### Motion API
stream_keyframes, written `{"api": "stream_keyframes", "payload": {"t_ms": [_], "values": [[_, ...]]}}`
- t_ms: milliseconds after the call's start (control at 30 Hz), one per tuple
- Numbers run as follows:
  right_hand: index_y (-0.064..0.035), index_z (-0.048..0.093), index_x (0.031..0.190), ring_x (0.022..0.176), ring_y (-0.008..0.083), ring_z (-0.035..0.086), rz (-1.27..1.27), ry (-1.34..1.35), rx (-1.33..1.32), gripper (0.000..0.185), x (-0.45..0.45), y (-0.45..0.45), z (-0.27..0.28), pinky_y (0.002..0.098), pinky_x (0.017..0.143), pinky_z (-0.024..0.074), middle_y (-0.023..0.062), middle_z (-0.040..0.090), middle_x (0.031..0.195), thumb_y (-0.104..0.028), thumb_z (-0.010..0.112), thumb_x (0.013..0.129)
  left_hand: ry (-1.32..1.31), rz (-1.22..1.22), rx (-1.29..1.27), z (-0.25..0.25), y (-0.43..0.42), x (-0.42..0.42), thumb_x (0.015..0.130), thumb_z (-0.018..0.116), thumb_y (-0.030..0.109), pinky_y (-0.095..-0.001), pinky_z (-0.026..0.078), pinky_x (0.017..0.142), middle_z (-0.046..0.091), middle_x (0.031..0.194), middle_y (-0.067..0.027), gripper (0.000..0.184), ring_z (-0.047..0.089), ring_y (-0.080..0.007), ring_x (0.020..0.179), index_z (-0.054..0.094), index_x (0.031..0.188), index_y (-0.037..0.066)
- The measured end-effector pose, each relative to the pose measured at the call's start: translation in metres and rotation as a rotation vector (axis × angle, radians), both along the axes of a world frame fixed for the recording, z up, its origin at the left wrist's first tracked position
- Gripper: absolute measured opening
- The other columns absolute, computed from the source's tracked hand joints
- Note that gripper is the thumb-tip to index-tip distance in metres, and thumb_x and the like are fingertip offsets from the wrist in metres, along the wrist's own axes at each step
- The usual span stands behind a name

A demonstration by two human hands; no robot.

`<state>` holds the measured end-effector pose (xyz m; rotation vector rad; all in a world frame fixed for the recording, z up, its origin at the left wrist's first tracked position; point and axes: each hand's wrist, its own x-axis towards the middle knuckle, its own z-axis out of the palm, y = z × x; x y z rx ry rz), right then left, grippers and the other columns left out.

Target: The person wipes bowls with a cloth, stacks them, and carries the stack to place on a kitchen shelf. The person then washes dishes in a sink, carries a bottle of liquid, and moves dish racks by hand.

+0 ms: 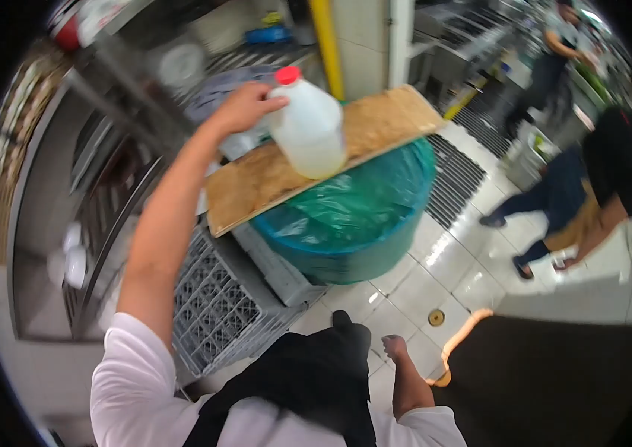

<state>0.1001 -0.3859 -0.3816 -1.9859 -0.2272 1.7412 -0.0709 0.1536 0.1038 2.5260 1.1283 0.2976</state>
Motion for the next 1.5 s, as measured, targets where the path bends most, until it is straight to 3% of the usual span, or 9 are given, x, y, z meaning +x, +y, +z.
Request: {"api": "stream_keyframes", "payload": {"t_ms": [367, 567, 633, 867, 1000, 1067, 1233, 1400, 1500], "values": [[-0.0087, 0.059, 0.092, 0.046, 0.0106, 0.046, 0.441, 0.131, -0.043, 0.014, -0.007, 0.094, 0.040, 0.0243, 0.038, 0.0311, 0.0008, 0.050, 0.064, -0.015, 0.053, 0.082, -0.766, 0.453, 0.232, -0.080, -0.186, -0.104, 0.086, 0.057, 0.028, -0.0414, 0.040, 0.055, 0.054, 0.066, -0.0182, 0.031, 0.051, -0.0371, 0.060, 0.052, 0.073, 0.001], [-0.0089, 0.059, 0.097, 0.063, 0.0208, 0.057, 1.090, 0.142, 0.385, 0.018, 0.019, 0.101, -0.002, 0.0331, 0.050, 0.0438, 0.0050, 0.057, 0.075, -0.020, 0.056, 0.084, -0.584, 0.681, 0.051, -0.058, -0.340, -0.209, 0.086, 0.056, 0.031, -0.0432, 0.041, 0.057, 0.054, 0.068, -0.0185, 0.034, 0.052, -0.0392, 0.063, 0.053, 0.072, 0.000], [-0.0098, 0.060, 0.093, 0.071, 0.0273, 0.061, 1.842, -0.063, 1.434, 0.015, 0.067, 0.115, -0.126, 0.0420, 0.059, 0.0473, 0.0060, 0.059, 0.077, -0.021, 0.055, 0.085, -0.492, 0.801, -0.058, -0.076, -0.394, -0.236, 0.086, 0.055, 0.033, -0.0445, 0.042, 0.059, 0.055, 0.070, -0.0188, 0.035, 0.054, -0.0392, 0.066, 0.053, 0.072, 0.001], [-0.0108, 0.060, 0.090, 0.067, 0.0238, 0.060, 2.213, -0.102, 0.938, 0.013, -0.016, 0.211, -0.054, 0.0396, 0.055, 0.0470, 0.0040, 0.058, 0.074, -0.021, 0.054, 0.085, -0.358, 1.594, -0.189, -0.180, -0.610, -0.265, 0.085, 0.054, 0.033, -0.0481, 0.044, 0.069, 0.059, 0.078, -0.0216, 0.035, 0.057, -0.0407, 0.077, 0.056, 0.076, 0.000], [-0.0113, 0.060, 0.088, 0.064, 0.0218, 0.059, 2.464, -0.062, 1.275, 0.012, -0.092, 0.264, -0.069, 0.0383, 0.054, 0.0468, 0.0029, 0.058, 0.073, -0.021, 0.054, 0.086, -0.409, 1.999, -0.202, -0.188, -0.718, -0.278, 0.085, 0.055, 0.031, -0.0483, 0.045, 0.072, 0.060, 0.081, -0.0234, 0.034, 0.057, -0.0415, 0.079, 0.057, 0.076, -0.002], [-0.0116, 0.060, 0.087, 0.063, 0.0208, 0.058, 2.450, 0.038, 1.843, 0.011, -0.124, 0.302, -0.108, 0.0376, 0.053, 0.0467, 0.0024, 0.057, 0.073, -0.021, 0.054, 0.086, -0.430, 2.070, -0.225, -0.196, -0.753, -0.279, 0.084, 0.055, 0.031, -0.0483, 0.045, 0.072, 0.060, 0.082, -0.0238, 0.034, 0.057, -0.0413, 0.080, 0.058, 0.077, -0.003], [-0.0113, 0.055, 0.091, 0.054, 0.0126, 0.049, 1.958, -0.071, 0.252, 0.010, -0.311, 0.191, 0.065, 0.0278, 0.043, 0.0373, -0.0006, 0.049, 0.065, -0.019, 0.054, 0.085, -0.499, 2.238, -0.242, -0.224, -0.823, -0.261, 0.083, 0.055, 0.032, -0.0491, 0.044, 0.073, 0.061, 0.082, -0.0240, 0.035, 0.058, -0.0408, 0.079, 0.059, 0.079, -0.003], [-0.0099, 0.052, 0.079, 0.050, 0.0109, 0.045, 1.782, 0.323, 0.049, 0.012, -0.391, 0.139, 0.057, 0.0253, 0.042, 0.0354, -0.0004, 0.045, 0.060, -0.020, 0.053, 0.086, -0.526, 2.419, -0.321, -0.243, -0.883, -0.246, 0.082, 0.057, 0.032, -0.0481, 0.046, 0.071, 0.061, 0.079, -0.0240, 0.035, 0.059, -0.0407, 0.078, 0.060, 0.079, -0.002], [-0.0062, 0.061, 0.096, 0.065, 0.0159, 0.056, 2.237, -0.039, 0.391, 0.022, -0.419, 0.081, 0.109, 0.0309, 0.058, 0.0456, 0.0050, 0.060, 0.075, -0.023, 0.056, 0.084, -0.576, 2.425, -0.484, -0.241, -0.892, -0.257, 0.081, 0.058, 0.033, -0.0483, 0.045, 0.067, 0.061, 0.076, -0.0239, 0.035, 0.059, -0.0411, 0.074, 0.061, 0.078, -0.002]]}}
